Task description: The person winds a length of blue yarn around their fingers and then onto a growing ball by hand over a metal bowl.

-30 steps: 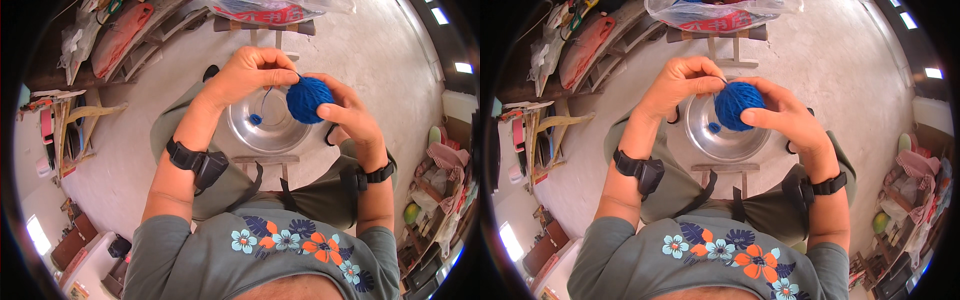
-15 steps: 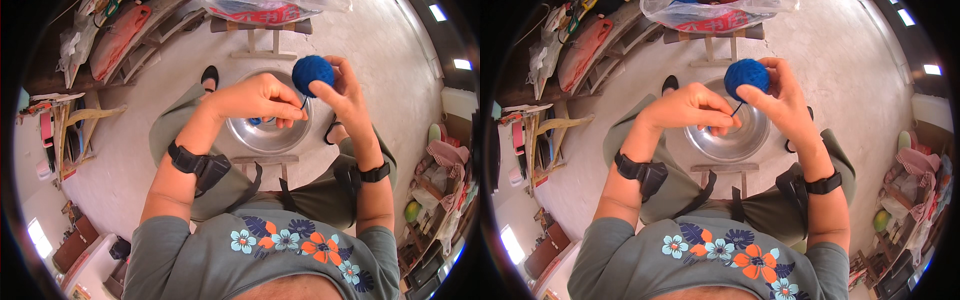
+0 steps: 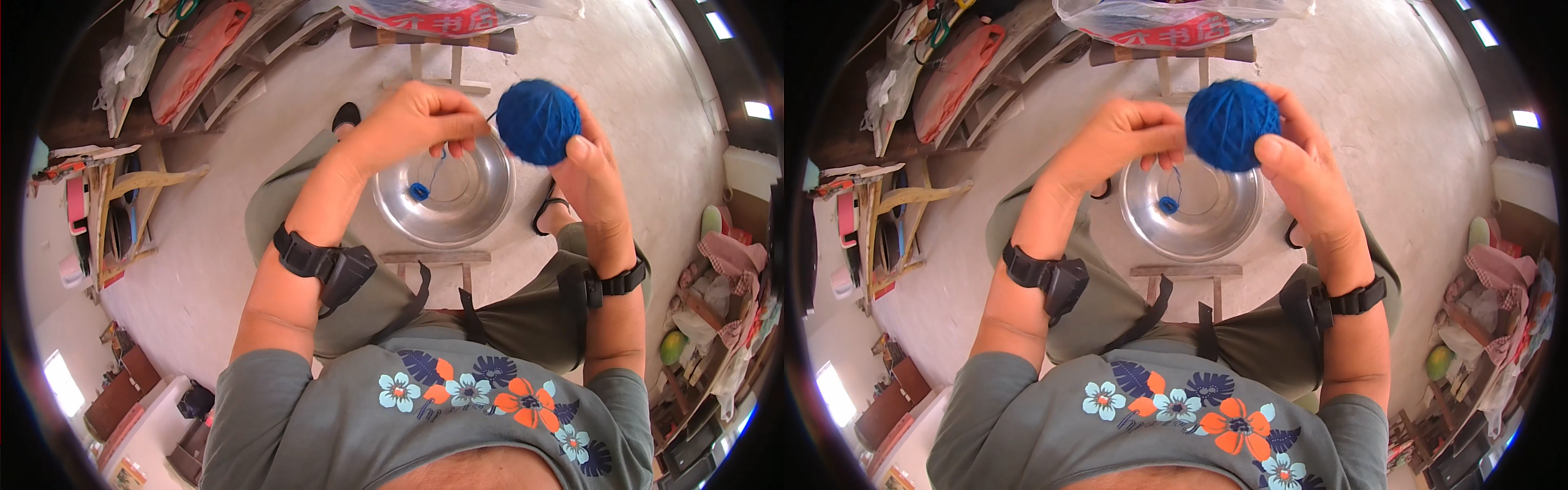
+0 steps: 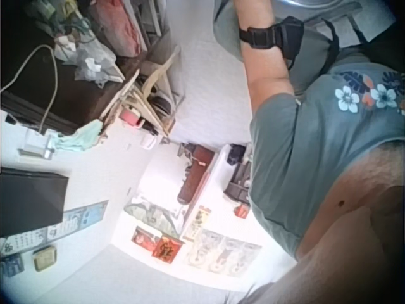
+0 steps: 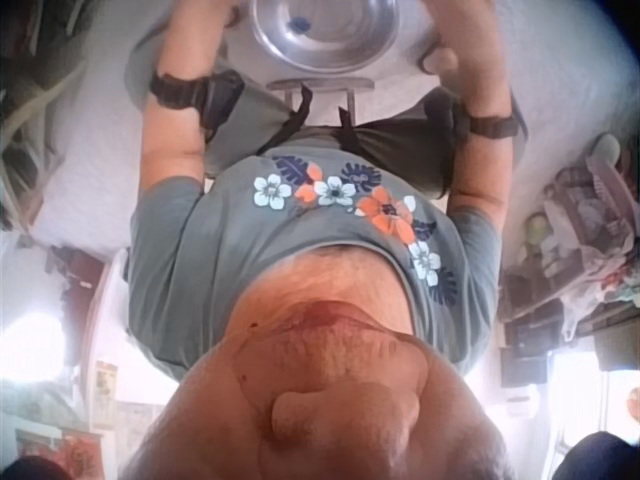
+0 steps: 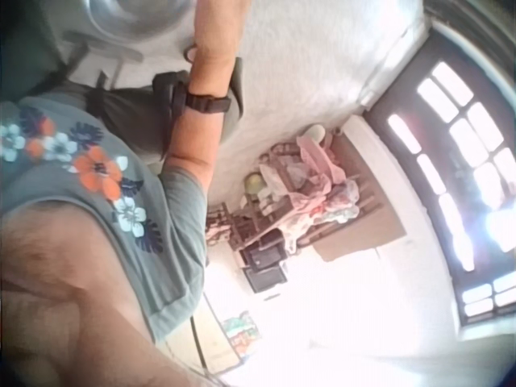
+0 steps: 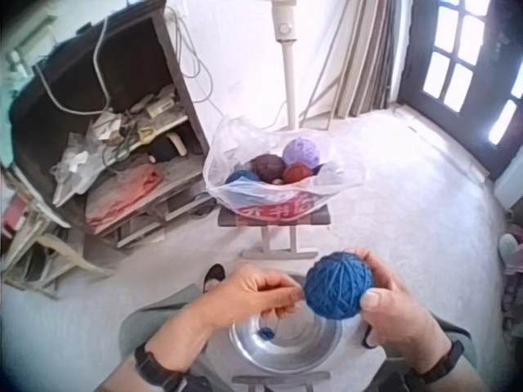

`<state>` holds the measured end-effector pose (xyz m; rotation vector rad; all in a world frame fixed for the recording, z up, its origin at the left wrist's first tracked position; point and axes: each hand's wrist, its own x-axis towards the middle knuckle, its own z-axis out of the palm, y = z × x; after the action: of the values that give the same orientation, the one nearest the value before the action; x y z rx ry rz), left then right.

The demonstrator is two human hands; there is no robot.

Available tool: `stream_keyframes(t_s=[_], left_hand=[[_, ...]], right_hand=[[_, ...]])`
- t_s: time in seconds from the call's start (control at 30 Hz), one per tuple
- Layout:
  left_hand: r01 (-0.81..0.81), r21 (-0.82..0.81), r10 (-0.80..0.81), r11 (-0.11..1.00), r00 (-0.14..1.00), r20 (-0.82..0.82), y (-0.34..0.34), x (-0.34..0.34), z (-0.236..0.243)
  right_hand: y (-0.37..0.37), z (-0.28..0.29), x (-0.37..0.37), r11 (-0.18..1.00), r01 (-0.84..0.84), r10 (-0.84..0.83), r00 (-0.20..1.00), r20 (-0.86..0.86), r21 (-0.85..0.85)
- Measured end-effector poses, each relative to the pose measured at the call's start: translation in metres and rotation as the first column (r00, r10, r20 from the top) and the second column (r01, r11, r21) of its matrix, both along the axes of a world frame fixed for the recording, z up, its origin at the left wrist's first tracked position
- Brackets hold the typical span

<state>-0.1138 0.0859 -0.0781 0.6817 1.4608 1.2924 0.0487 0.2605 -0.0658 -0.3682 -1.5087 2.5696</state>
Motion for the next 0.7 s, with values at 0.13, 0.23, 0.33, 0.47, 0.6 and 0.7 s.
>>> stream_keyframes(t_s=[0.13, 0.23, 0.33, 0.47, 0.6, 0.7], left_hand=[[0.287, -0.075, -0.286, 0.955, 0.958, 0.025, -0.001, 0.007, 0.008], [0.389, 0.010, -0.389, 0.921, 0.919, 0.060, -0.007, 0.003, 0.022], [0.116, 0.229, -0.143, 0.967, 0.984, 0.107, -0.013, -0.004, 0.025], [-0.033, 0.169, 0.036, 0.985, 0.999, -0.014, -0.005, -0.004, 0.010], [-0.078, 0.187, 0.079, 0.979, 0.997, 0.005, -0.001, -0.003, 0.000], [-0.063, 0.016, 0.062, 0.998, 0.998, 0.008, 0.001, 0.000, -0.002]], right_hand=[[-0.002, -0.004, -0.005, 0.968, 0.091, -0.117, 0.988, 0.100, 0.232], [-0.004, -0.002, -0.005, 0.888, -0.072, -0.015, 0.983, 0.185, 0.454], [-0.007, 0.005, -0.004, 0.893, -0.179, 0.094, 0.971, 0.218, 0.412], [-0.007, 0.010, 0.000, 0.918, -0.308, 0.258, 0.943, 0.211, 0.250], [-0.003, 0.007, 0.002, 0.961, -0.218, 0.202, 0.974, 0.108, 0.169], [-0.003, 0.003, 0.001, 0.994, -0.078, 0.078, 0.997, 0.009, 0.070]])
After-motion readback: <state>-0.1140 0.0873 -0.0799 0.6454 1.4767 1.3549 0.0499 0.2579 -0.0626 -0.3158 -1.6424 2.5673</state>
